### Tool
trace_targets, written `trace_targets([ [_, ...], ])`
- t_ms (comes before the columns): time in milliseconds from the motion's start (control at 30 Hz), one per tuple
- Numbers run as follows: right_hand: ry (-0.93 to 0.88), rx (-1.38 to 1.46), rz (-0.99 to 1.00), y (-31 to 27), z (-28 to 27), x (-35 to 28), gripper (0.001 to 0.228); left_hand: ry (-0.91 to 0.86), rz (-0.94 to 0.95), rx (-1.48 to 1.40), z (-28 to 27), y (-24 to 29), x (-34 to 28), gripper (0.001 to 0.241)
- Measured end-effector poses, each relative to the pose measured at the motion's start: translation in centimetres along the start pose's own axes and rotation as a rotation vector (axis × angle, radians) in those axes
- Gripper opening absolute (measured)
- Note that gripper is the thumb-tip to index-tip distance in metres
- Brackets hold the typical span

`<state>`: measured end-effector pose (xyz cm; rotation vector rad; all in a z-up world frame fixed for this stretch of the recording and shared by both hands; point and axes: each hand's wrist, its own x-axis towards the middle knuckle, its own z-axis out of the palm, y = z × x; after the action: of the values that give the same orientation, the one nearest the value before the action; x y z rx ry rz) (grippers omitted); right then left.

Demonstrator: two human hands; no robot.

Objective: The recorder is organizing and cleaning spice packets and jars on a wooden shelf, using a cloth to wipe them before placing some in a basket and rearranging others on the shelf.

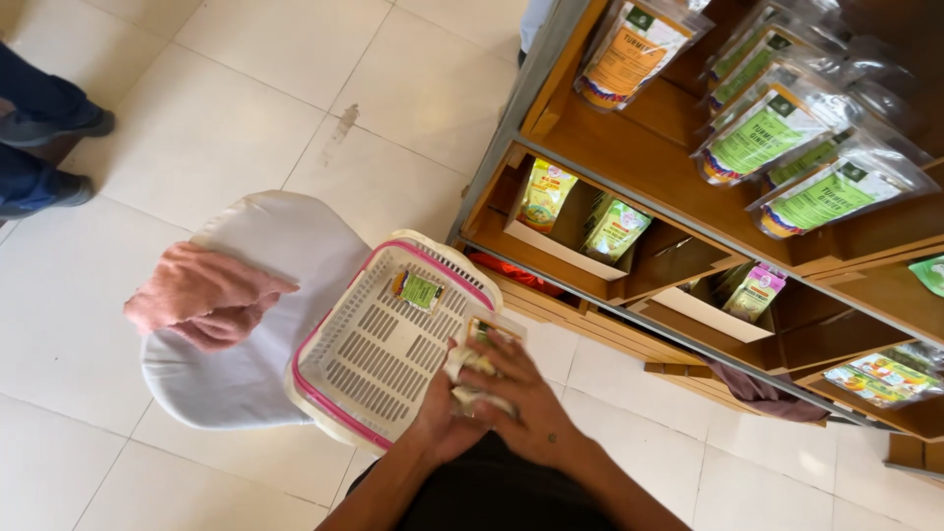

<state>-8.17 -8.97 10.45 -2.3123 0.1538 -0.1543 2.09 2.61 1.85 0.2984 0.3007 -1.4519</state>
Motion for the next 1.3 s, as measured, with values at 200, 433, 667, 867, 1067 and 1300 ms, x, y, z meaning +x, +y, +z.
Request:
trace_targets([
  [200, 0.281, 0.171, 0.378, 2.9, 0.0, 1.8, 0.043, 0.046, -0.037, 0.180, 4.8, 0.3, -1.6, 0.063],
  [433, 0.054, 0.091, 0.126, -2.8, 2.4, -0.1, 0.047, 0.126, 0.071, 0.048, 0.5, 1.8, -0.2, 0.055],
  [667, 0.368, 0.708, 0.370, 0.7, 4.6, -0.9, 0.059, 0.252, 0.308, 0.367, 3.1, 2.0, -0.9, 0.057],
  [867, 0.562, 1.464, 0.647, -0.6, 2.2, -0.1, 0.067, 0.242, 0.457, 0.423, 4.4, 2.9, -1.7, 0.068],
  [1067, 0.336, 0.427, 0.283, -3.4, 2.0, -0.8, 0.048, 0.016, 0.366, 0.123, 5.8, 3.5, -2.1, 0.059],
  [1300, 0.346, -0.135, 0.199, -0.8, 1.1, 0.3, 0.038, -0.081, 0.256, 0.283, 7.0, 2.2, -2.9, 0.065],
])
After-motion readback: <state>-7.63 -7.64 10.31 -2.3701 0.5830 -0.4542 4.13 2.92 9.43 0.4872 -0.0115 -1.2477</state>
